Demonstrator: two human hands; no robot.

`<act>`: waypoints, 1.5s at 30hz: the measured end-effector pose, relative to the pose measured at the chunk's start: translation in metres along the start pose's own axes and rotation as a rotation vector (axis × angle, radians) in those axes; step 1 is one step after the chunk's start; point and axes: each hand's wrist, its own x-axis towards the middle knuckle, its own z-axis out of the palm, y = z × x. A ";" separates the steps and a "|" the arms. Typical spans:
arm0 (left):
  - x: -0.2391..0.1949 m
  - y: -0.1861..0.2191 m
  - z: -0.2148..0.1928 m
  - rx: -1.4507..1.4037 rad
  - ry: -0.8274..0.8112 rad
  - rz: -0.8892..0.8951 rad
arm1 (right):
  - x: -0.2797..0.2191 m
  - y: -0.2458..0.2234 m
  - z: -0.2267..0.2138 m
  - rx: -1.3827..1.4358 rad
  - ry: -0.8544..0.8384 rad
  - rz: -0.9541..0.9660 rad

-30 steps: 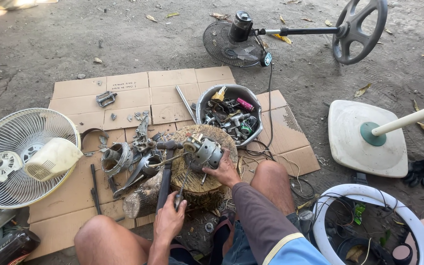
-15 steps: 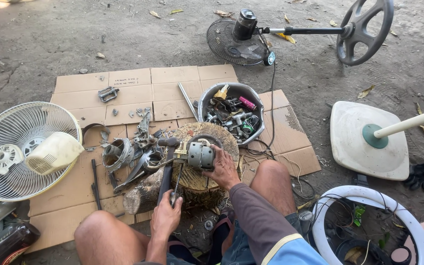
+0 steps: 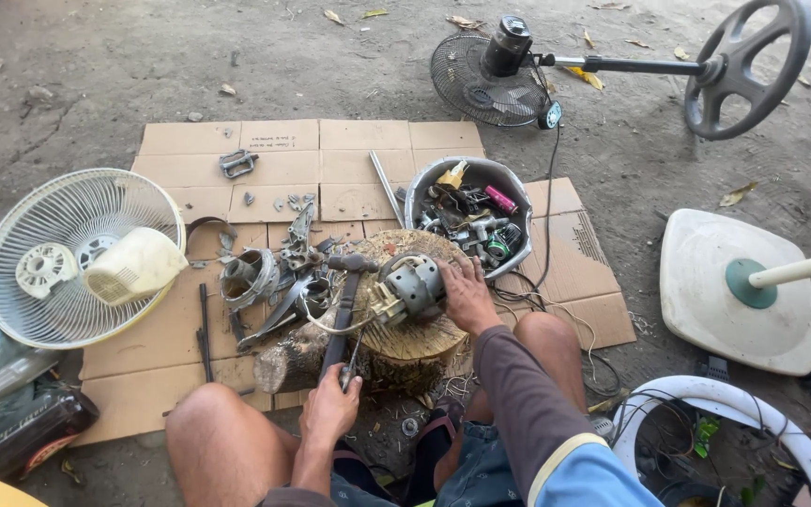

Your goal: The person sits on the ground and uses a hammer to strike and disassemble a fan motor casing placed on a wooden stump. They remove the outer plastic housing and continue to break apart the internal metal components, separating the parts and placing them into a nearby bucket.

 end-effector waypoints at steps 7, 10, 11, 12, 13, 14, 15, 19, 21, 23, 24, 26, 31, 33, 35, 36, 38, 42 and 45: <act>-0.006 0.013 -0.005 -0.003 -0.042 0.005 | -0.002 -0.035 -0.010 0.440 -0.042 0.203; 0.008 0.013 0.011 -0.001 -0.055 0.055 | 0.004 -0.068 -0.018 0.514 0.015 0.324; 0.008 0.009 0.015 -0.002 -0.051 0.050 | 0.003 -0.085 -0.028 0.516 0.013 0.318; 0.010 0.009 0.017 -0.009 -0.067 0.061 | 0.004 -0.099 -0.040 0.378 -0.053 0.298; 0.012 0.009 0.019 -0.016 -0.084 0.071 | 0.004 -0.113 -0.053 0.239 -0.118 0.279; 0.008 0.011 0.014 -0.015 -0.081 0.077 | 0.011 -0.113 -0.037 0.238 -0.112 0.280; 0.004 0.012 0.010 -0.006 -0.080 0.063 | 0.019 -0.113 -0.022 0.196 -0.084 0.292; 0.020 -0.004 0.015 -0.021 -0.084 0.041 | 0.031 -0.109 0.001 0.213 -0.020 0.294; 0.028 -0.012 0.016 -0.007 -0.085 0.031 | 0.015 -0.103 -0.008 0.257 0.049 0.229; 0.029 -0.011 0.016 0.004 -0.093 0.026 | 0.000 -0.083 -0.010 0.294 0.116 0.170; 0.027 -0.010 0.013 -0.009 -0.106 0.013 | -0.005 -0.071 -0.007 0.376 0.187 0.116; 0.021 -0.009 0.012 -0.031 -0.122 -0.007 | -0.018 -0.053 -0.004 0.455 0.248 0.058; 0.024 0.007 0.017 -0.149 -0.055 0.029 | -0.041 -0.022 0.001 0.378 0.134 -0.190; 0.036 0.000 0.026 -0.264 0.001 0.054 | -0.047 -0.024 -0.008 0.436 0.134 -0.163; 0.022 0.000 0.015 -0.373 0.050 0.083 | -0.058 -0.032 -0.013 0.496 0.133 -0.126; 0.008 0.009 -0.001 -0.468 0.092 0.130 | -0.060 -0.036 -0.017 0.572 0.151 -0.077; -0.009 0.022 -0.020 -0.560 0.124 0.183 | -0.062 -0.035 -0.014 0.646 0.175 -0.019; 0.009 0.016 -0.005 -0.621 0.231 0.252 | -0.060 -0.033 0.005 0.607 0.265 0.130; 0.010 0.015 -0.005 -0.623 0.278 0.207 | -0.061 -0.033 0.006 0.654 0.273 0.172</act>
